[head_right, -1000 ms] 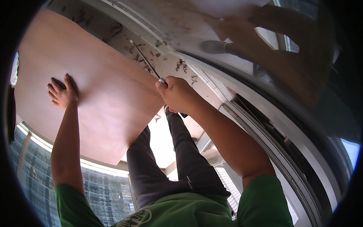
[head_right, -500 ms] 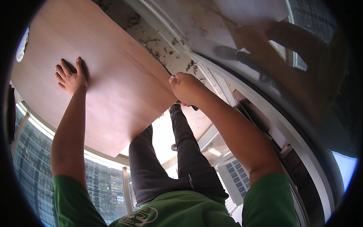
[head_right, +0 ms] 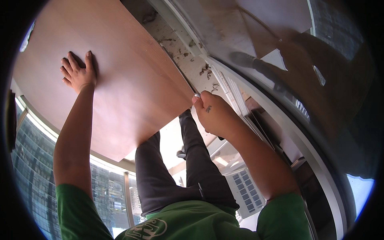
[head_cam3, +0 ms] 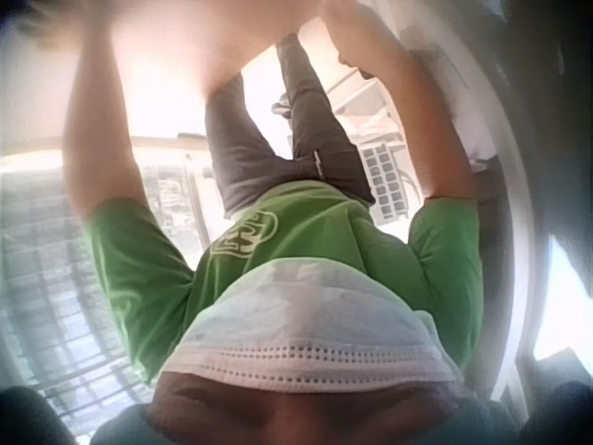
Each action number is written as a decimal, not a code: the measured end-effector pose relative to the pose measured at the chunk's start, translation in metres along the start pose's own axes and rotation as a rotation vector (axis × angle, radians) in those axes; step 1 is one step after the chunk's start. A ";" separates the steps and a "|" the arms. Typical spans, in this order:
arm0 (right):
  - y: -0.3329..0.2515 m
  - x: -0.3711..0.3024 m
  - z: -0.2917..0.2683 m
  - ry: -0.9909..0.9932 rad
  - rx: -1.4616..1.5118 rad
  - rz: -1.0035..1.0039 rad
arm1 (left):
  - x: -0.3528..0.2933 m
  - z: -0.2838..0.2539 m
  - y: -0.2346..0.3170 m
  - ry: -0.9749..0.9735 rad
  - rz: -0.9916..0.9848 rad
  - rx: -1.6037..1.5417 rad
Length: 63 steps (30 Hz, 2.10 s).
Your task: The person uses a tool to scrape the edge of a wooden panel and then wipes the surface with a cloth.
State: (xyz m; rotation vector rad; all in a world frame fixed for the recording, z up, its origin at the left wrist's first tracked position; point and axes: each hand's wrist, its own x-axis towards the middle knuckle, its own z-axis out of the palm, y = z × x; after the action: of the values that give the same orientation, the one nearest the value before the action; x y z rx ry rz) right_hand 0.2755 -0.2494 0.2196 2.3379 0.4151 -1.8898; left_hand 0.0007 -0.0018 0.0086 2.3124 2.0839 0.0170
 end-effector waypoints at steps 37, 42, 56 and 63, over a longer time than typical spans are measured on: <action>0.042 0.025 0.018 -0.017 0.015 0.054 | 0.003 0.003 0.001 0.011 -0.003 -0.004; 0.136 0.047 0.024 -0.177 -0.200 0.394 | 0.004 0.001 0.004 0.004 -0.002 -0.006; 0.088 0.079 0.025 0.229 0.207 -0.205 | 0.002 0.002 0.003 0.003 0.005 0.005; 0.046 0.132 0.050 0.482 0.406 -0.509 | 0.004 0.004 0.000 0.012 0.006 0.021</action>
State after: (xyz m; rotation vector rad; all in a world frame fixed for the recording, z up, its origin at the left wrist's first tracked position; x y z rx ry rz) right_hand 0.2661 -0.2868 0.0761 3.2304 0.8015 -1.6794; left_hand 0.0017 0.0016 0.0043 2.3362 2.0936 0.0094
